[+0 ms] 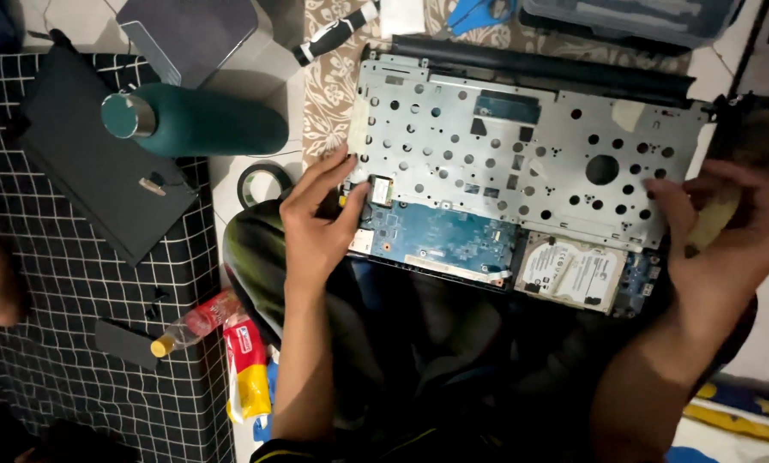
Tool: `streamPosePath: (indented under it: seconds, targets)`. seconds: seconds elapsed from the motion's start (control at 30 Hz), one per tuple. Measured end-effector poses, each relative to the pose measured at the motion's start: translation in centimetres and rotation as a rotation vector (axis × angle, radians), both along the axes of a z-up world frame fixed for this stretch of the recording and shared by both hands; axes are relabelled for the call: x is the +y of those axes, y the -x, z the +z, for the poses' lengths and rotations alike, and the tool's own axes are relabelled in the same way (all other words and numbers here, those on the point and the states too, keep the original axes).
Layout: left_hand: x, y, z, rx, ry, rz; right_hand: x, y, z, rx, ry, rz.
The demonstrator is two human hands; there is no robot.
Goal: Disassembling a laptop to clean the motherboard with a brush and remove the internal keyboard assembly.
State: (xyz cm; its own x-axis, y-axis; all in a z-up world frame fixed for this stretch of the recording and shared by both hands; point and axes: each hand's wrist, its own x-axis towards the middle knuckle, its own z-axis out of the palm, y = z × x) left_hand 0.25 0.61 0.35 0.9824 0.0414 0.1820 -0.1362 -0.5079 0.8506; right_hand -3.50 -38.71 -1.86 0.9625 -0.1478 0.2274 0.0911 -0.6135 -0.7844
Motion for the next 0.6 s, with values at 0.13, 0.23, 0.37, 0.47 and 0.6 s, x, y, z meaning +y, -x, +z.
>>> streamPosePath:
  seconds: [0.13,0.23,0.37,0.47,0.6]
  targets:
    - [-0.2,-0.1,0.3,0.017,-0.053,-0.002,0.9,-0.6,0.6,-0.090,0.007,-0.004]
    - [-0.4,-0.3,0.4,0.034,-0.044,0.012,2.0,-0.5,1.9,-0.055,0.058,-0.101]
    - [-0.5,-0.2,0.2,0.030,-0.041,0.015,2.6,0.0,3.4,-0.268,0.285,-0.066]
    - [-0.5,0.0,0.2,0.015,-0.022,0.008,2.2,1.8,2.0,-0.257,0.058,0.005]
    - [-0.4,-0.1,-0.3,-0.036,0.009,0.023,7.4,1.8,3.1,0.169,-0.518,0.286]
